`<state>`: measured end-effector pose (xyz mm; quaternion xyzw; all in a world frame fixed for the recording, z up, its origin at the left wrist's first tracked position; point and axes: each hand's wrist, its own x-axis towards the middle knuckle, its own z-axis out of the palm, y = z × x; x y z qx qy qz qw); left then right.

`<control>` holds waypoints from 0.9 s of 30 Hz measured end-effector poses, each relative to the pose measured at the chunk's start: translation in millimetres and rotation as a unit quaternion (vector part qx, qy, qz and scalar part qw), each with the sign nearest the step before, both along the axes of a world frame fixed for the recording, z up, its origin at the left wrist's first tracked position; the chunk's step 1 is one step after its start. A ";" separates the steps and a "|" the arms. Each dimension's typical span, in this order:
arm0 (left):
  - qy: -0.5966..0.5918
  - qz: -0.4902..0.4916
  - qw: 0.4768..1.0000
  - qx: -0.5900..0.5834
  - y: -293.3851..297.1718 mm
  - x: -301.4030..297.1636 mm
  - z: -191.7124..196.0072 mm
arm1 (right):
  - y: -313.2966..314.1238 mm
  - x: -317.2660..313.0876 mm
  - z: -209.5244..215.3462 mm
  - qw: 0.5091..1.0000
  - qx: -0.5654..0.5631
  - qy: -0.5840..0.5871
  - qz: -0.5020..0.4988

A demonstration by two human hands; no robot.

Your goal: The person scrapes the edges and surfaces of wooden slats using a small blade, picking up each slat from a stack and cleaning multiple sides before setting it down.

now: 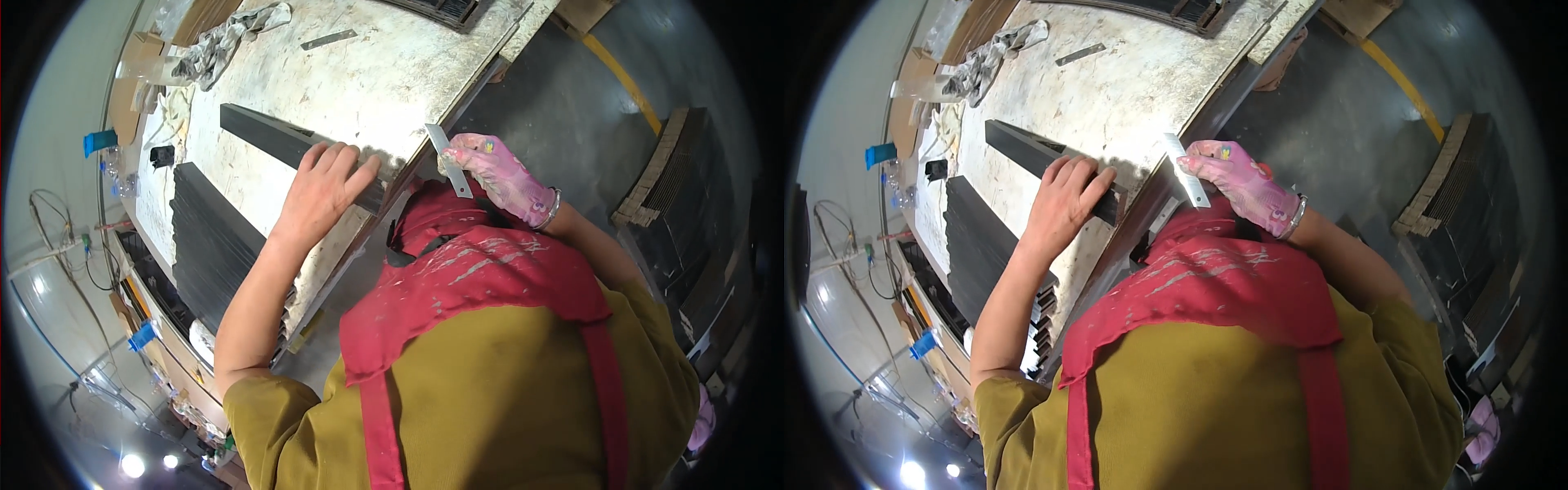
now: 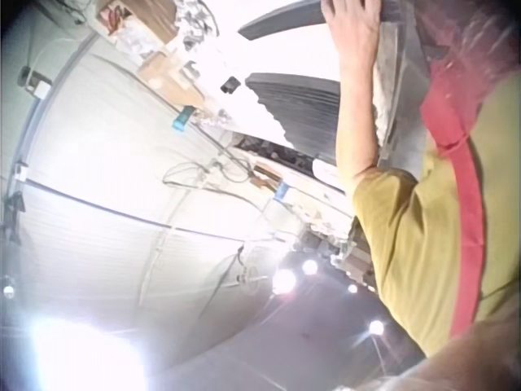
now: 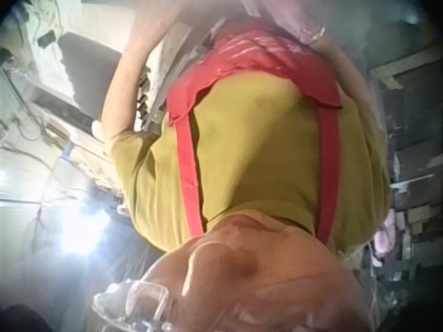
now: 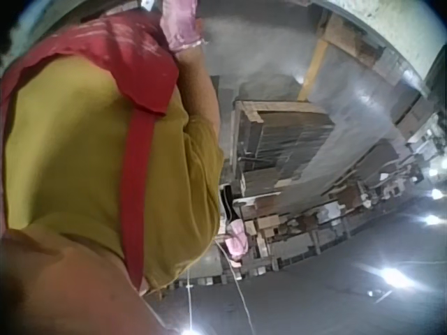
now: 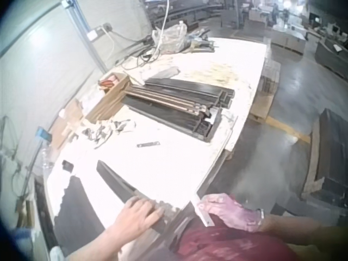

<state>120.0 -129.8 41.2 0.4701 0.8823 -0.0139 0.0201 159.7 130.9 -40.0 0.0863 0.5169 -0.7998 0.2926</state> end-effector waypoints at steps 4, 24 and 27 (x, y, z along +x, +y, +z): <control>0.008 0.028 1.000 0.005 -3.3 8.5 1.0 | 3.3 -2.1 0.5 0.999 -0.014 0.022 0.022; -0.125 0.183 0.974 0.056 -34.4 60.7 -17.3 | -21.7 -32.1 24.1 0.968 0.119 0.133 0.178; -0.127 0.173 0.975 0.061 -27.9 60.9 -23.3 | -30.6 -30.3 33.1 0.969 0.126 0.125 0.172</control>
